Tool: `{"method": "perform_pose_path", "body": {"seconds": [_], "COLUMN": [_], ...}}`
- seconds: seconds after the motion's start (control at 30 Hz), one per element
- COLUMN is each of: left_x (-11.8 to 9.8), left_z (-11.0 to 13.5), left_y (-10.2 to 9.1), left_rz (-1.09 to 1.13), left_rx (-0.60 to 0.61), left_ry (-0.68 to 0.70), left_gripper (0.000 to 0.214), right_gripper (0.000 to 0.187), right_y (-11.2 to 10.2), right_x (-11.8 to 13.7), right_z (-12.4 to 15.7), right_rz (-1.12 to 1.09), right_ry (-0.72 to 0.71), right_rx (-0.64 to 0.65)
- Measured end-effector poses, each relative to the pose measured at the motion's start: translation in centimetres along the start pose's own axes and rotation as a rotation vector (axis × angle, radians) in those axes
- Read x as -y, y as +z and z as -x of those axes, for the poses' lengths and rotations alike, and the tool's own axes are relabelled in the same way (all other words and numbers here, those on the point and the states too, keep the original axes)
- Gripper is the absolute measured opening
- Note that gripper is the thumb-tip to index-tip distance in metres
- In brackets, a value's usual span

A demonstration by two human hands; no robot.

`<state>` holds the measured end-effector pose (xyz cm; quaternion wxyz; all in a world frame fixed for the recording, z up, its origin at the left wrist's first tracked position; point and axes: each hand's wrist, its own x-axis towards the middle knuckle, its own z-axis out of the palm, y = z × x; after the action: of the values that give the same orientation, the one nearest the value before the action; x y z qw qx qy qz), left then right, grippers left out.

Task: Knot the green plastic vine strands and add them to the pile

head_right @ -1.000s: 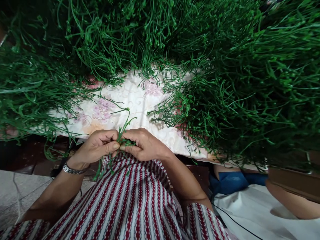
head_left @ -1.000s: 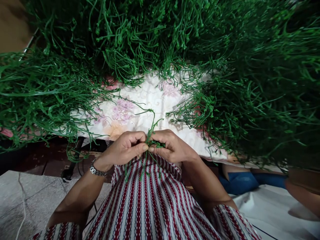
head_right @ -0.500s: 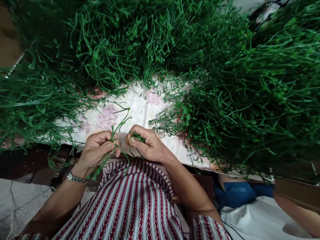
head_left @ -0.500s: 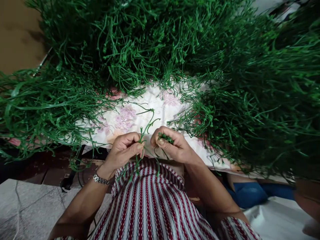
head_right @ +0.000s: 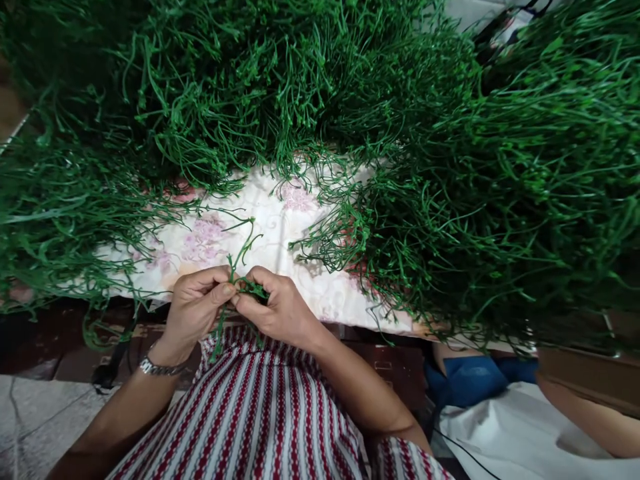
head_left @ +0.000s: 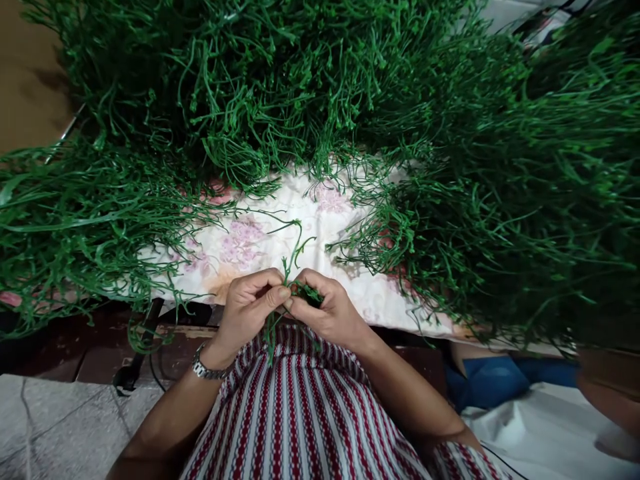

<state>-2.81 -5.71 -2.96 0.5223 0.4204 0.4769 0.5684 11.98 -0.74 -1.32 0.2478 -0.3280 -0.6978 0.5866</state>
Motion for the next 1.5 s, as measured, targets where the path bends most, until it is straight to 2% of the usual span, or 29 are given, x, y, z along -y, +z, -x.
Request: {"method": "perform_pose_path", "body": {"seconds": [0.1, 0.2, 0.3, 0.43, 0.5, 0.57, 0.63, 0.7, 0.77, 0.83, 0.93, 0.97, 1.03, 1.13, 1.23, 1.4, 1.5], "left_x": [-0.1, -0.3, -0.4, -0.5, -0.5, -0.6, -0.6, -0.6, -0.8, -1.0, -1.4, -1.5, -1.6, -1.5, -1.3, -0.9, -0.7], "left_z": [0.3, 0.5, 0.6, 0.5, 0.5, 0.7, 0.9, 1.0, 1.0, 0.7, 0.3, 0.2, 0.1, 0.1, 0.2, 0.4, 0.4], "left_y": [-0.2, -0.1, 0.2, 0.3, 0.1, 0.0, -0.1, 0.0, 0.1, 0.2, 0.0, -0.1, -0.5, -0.8, -0.6, 0.1, 0.3], "left_rz": [-0.155, -0.314, -0.392, -0.419, -0.291, -0.033, 0.229, 0.389, 0.471, 0.523, 0.535, 0.508, 0.424, 0.320, 0.282, 0.203, 0.099], "left_rx": [-0.013, -0.041, -0.074, -0.075, -0.042, 0.034, 0.108, 0.157, 0.168, 0.130, 0.002, -0.024, -0.044, -0.061, -0.082, -0.069, -0.055], "left_ry": [0.095, 0.198, 0.253, 0.181, 0.069, -0.103, -0.263, -0.352, -0.370, -0.351, -0.268, -0.245, -0.234, -0.277, -0.272, -0.211, -0.154], "left_gripper": [0.018, 0.012, 0.009, 0.009, 0.011, 0.017, 0.022, 0.026, 0.025, 0.024, 0.022, 0.022, 0.021, 0.023, 0.021, 0.016, 0.016], "right_gripper": [0.019, 0.014, 0.004, 0.004, 0.006, 0.011, 0.017, 0.020, 0.024, 0.027, 0.024, 0.023, 0.023, 0.025, 0.024, 0.024, 0.026], "right_y": [-0.2, -0.3, -0.4, -0.6, -1.0, -1.5, -1.9, -2.2, -2.2, -1.9, -1.8, -2.0, -2.6, -3.7, -3.4, -1.0, -0.2], "right_x": [0.4, 0.6, 0.5, 0.3, 0.4, 0.7, 1.0, 1.1, 1.0, 0.9, 1.0, 1.0, 1.2, 1.3, 0.8, 0.2, 0.3], "right_z": [0.0, -0.1, -0.1, -0.1, -0.1, -0.3, -0.6, -1.0, -1.2, -1.2, -0.9, -0.8, -0.6, -0.4, -0.4, -0.6, -0.6], "right_rz": [0.282, 0.490, 0.607, 0.641, 0.597, 0.462, 0.224, -0.029, -0.212, -0.308, -0.269, -0.232, -0.179, -0.161, -0.190, -0.391, -0.377], "right_ry": [-0.120, -0.233, -0.284, -0.268, -0.275, -0.291, -0.273, -0.203, -0.131, -0.125, -0.165, -0.162, -0.121, -0.063, 0.008, 0.091, 0.115], "right_rx": [-0.088, -0.124, -0.083, 0.010, 0.067, 0.178, 0.318, 0.425, 0.470, 0.527, 0.613, 0.580, 0.415, 0.199, 0.142, 0.002, -0.066]}}
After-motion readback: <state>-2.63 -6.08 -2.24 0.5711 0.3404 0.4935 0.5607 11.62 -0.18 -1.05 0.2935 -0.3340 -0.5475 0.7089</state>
